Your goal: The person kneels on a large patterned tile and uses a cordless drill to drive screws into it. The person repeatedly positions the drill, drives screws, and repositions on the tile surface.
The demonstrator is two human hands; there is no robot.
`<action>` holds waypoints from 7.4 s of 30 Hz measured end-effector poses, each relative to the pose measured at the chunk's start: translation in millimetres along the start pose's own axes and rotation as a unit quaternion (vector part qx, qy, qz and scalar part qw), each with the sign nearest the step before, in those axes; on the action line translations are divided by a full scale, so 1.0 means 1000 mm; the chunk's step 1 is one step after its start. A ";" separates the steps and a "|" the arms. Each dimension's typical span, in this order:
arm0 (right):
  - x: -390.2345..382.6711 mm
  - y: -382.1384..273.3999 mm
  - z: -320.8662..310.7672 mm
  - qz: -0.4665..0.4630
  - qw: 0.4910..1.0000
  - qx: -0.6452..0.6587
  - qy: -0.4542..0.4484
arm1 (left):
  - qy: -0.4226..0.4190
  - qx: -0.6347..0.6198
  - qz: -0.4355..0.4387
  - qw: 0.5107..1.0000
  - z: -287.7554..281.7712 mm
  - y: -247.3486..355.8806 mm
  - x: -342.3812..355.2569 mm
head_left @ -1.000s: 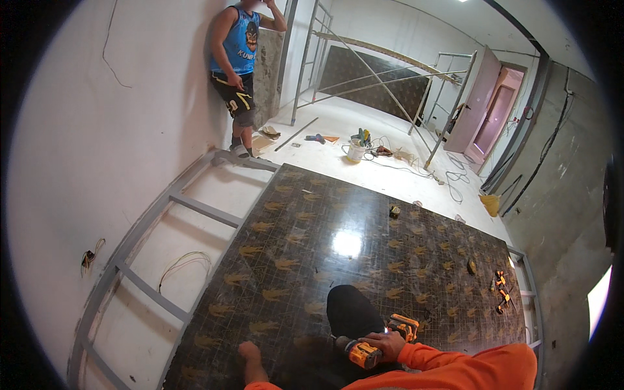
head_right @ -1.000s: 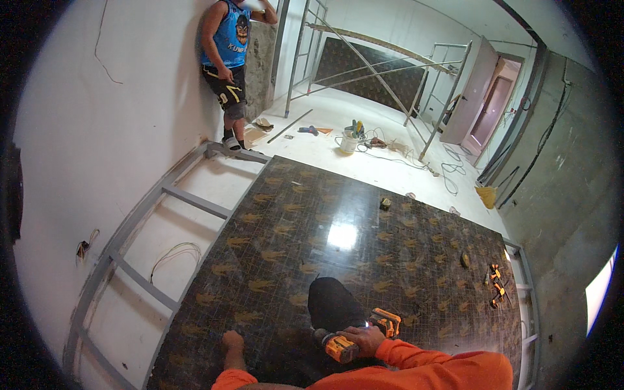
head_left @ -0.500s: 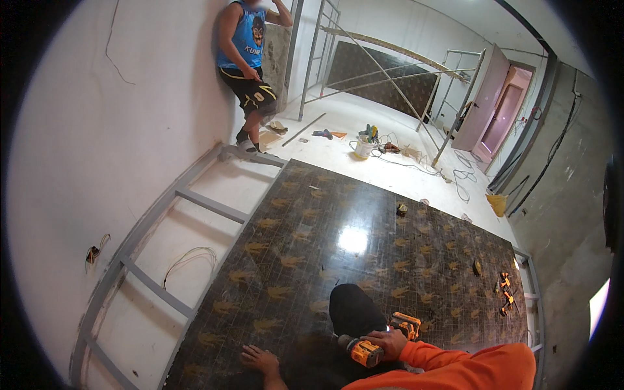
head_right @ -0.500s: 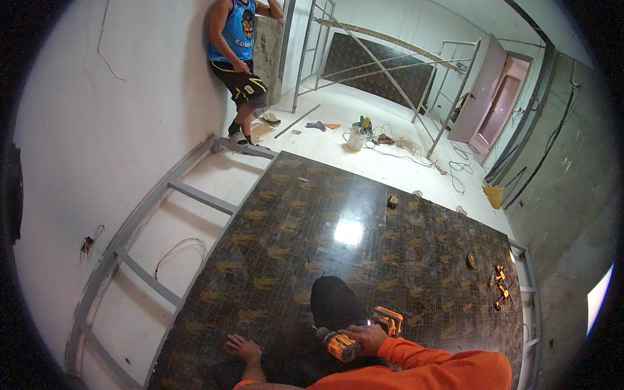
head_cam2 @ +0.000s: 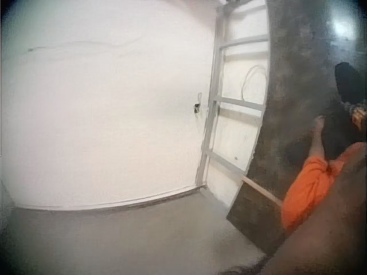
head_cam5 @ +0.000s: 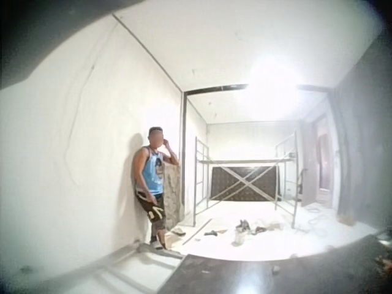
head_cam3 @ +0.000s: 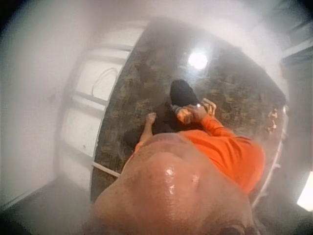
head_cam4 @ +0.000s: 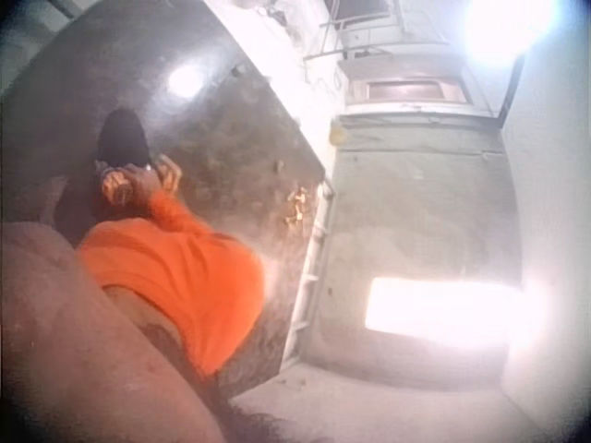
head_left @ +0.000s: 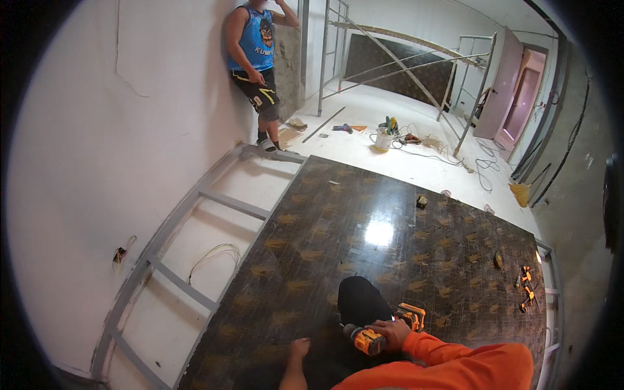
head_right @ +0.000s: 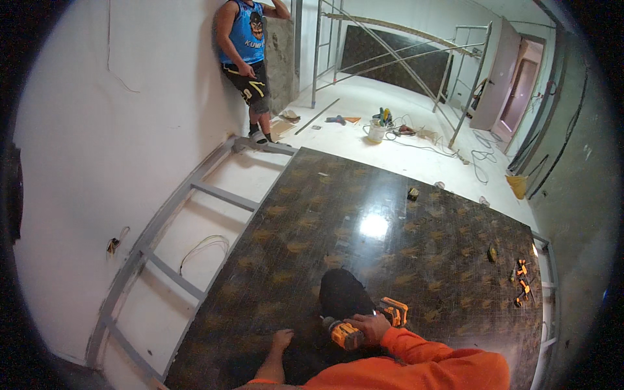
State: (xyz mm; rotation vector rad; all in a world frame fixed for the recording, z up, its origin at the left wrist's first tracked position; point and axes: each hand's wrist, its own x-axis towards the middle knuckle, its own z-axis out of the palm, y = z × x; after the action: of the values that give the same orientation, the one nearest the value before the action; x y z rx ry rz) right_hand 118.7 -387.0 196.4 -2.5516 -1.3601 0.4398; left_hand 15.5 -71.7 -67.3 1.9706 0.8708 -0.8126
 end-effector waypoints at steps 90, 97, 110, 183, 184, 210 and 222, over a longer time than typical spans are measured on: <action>0.267 0.106 0.014 -0.395 0.896 -0.110 -0.168 | 0.433 -0.038 -0.523 0.733 0.407 -0.153 -0.187; 0.240 0.139 0.086 -0.425 0.870 -0.180 -0.176 | 0.630 -0.022 -0.360 0.688 0.419 -0.140 -0.143; 0.262 0.106 0.223 -0.384 0.915 -0.108 0.057 | 0.652 0.061 -0.369 0.659 0.411 -0.143 -0.148; 0.242 0.411 0.196 -0.173 0.969 0.029 0.171 | 0.571 -0.020 -0.473 0.671 0.359 -0.115 -0.158; 0.236 0.430 0.190 -0.130 0.976 0.012 0.177 | 0.573 -0.020 -0.473 0.668 0.358 -0.116 -0.156; 0.343 0.318 0.121 -0.028 0.978 -0.056 0.197 | 0.618 -0.115 -0.302 0.717 0.306 -0.121 -0.138; 0.259 0.094 0.203 -0.235 0.942 -0.106 -0.215 | 0.599 -0.038 -0.269 0.753 0.359 -0.124 -0.164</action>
State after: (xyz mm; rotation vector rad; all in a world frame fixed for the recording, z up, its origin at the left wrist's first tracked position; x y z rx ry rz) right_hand 254.8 -212.6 -64.3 -2.2389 -2.2073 0.8233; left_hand -255.2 -372.5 -155.0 2.0580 2.2231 0.3935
